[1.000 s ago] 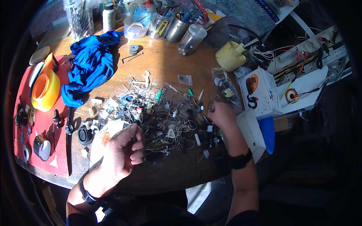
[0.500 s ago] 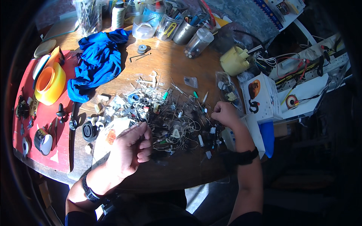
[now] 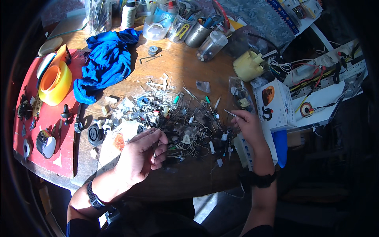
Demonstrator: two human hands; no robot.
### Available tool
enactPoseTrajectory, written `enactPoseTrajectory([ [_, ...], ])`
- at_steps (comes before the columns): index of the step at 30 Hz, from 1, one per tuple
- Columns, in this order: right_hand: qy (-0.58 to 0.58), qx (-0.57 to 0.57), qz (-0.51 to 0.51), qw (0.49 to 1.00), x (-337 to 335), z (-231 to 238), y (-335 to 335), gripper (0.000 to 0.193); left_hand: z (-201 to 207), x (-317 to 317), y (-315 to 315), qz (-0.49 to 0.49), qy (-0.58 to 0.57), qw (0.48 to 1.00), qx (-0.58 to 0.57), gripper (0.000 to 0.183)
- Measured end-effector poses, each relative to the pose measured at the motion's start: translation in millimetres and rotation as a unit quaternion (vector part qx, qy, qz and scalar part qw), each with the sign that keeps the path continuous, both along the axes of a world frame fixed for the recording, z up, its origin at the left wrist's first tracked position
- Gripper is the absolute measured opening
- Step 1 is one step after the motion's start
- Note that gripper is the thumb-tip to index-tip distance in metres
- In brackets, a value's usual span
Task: The person sorts through a pile of small electronic components and wires on a cluttered workbench. They pick up individual items, separate them, and place some into a small white box while continuing to sift through the pile.
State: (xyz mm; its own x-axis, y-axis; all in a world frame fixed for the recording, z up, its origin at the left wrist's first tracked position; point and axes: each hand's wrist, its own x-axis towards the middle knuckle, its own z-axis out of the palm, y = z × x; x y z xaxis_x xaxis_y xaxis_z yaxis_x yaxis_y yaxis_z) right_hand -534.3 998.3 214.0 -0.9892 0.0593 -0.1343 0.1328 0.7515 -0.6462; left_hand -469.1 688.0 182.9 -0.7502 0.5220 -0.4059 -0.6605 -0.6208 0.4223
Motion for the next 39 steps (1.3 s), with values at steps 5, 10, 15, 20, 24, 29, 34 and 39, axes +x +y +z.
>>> enactPoseTrajectory([
  [5,0.099,0.128,0.069,0.984,8,36,1,0.024,-1,1,0,0.003,0.004,1.0,-0.015,0.022],
  [10,0.036,0.116,0.052,0.991,10,57,0,0.021,-2,1,1,-0.005,0.017,1.0,-0.017,0.021],
  [15,0.01,-0.162,0.04,0.986,23,50,-24,0.02,-5,2,2,0.0,0.021,1.0,0.002,0.024],
  [20,0.074,-0.271,0.106,0.954,69,1,-106,0.016,-8,4,10,0.017,0.009,1.0,0.002,0.027],
  [24,0.274,-0.121,0.156,0.941,83,-25,-157,0.017,-12,3,10,0.034,-0.017,0.999,0.015,0.024],
  [29,0.318,0.031,0.227,0.92,90,-27,-171,0.027,-18,6,13,0.059,0.029,0.997,-0.027,0.022],
  [34,0.274,-0.009,0.165,0.947,111,-28,-123,0.026,-13,3,8,0.063,0.016,0.998,0.006,0.023],
  [39,0.021,0.139,0.029,0.99,141,-22,-40,0.017,-8,3,6,0.083,0.033,0.996,0.013,0.024],
])
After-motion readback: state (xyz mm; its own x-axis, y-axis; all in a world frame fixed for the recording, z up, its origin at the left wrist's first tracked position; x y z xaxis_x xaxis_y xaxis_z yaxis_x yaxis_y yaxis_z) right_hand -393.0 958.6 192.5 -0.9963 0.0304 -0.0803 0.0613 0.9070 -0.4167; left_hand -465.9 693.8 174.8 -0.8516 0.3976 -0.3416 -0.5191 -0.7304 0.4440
